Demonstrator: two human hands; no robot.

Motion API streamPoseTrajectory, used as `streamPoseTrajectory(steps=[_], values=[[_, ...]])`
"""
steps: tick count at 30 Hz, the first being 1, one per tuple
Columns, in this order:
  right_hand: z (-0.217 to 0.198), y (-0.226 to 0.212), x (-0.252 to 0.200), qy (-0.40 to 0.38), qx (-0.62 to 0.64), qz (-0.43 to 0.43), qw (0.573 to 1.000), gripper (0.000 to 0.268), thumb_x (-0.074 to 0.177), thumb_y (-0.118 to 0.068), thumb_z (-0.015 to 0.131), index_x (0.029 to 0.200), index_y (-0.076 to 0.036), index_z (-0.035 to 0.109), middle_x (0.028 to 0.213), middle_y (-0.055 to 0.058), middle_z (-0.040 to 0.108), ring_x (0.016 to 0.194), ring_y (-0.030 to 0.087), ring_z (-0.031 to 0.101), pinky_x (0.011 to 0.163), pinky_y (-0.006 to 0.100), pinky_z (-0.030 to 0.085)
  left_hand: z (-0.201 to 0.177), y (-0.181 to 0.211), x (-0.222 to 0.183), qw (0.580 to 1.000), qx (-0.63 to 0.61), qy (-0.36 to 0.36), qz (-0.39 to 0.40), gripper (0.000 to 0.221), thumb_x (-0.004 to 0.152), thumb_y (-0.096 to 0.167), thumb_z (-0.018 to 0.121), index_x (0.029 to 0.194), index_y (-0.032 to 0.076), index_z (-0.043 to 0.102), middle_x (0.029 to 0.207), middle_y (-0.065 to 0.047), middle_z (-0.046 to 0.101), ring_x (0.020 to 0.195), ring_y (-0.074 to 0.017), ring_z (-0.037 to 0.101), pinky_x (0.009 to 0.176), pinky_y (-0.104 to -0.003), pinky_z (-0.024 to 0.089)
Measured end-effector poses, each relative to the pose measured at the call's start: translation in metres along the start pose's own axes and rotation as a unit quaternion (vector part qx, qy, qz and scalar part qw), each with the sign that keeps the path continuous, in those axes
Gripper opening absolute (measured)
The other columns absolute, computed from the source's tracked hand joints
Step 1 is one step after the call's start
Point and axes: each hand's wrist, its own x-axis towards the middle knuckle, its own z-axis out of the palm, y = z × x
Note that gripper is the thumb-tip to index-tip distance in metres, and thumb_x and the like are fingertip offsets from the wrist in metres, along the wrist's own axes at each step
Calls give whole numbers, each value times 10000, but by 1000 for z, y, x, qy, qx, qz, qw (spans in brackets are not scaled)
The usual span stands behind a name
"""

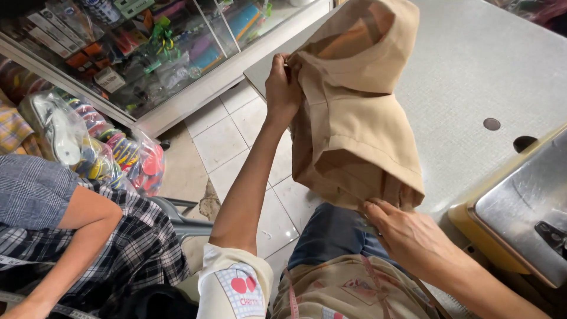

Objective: Removing loose threads from a pair of tan shorts using thread nippers at a sewing workstation.

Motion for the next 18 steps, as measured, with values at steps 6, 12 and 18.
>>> streamPoseTrajectory(steps=[6,12,18], values=[[-19,11,-8,148,20,-29,988,535,868,-125,637,1376,-101,472,1398,95,612,705,303,778,467,418,701,-27,30,-44,999,-2,-18,-35,226,1003,230,489,1226,207,462,944,-29,745,811,-200,744,687,-375,529],[-27,16,-8,285,10,26,958,549,910,-108,650,1435,-162,499,1240,61,684,794,307,717,524,485,602,-54,43,-104,997,-2,76,31,269,963,207,623,1186,105,513,995,-26,578,823,-161,584,780,-330,535],[-21,15,2,228,-94,128,961,786,878,-159,658,1585,-164,313,1211,157,629,630,357,689,444,510,620,-61,52,-139,939,-62,-335,-46,953,649,417,871,1436,115,426,1308,-64,597,942,-204,608,809,-313,541]])
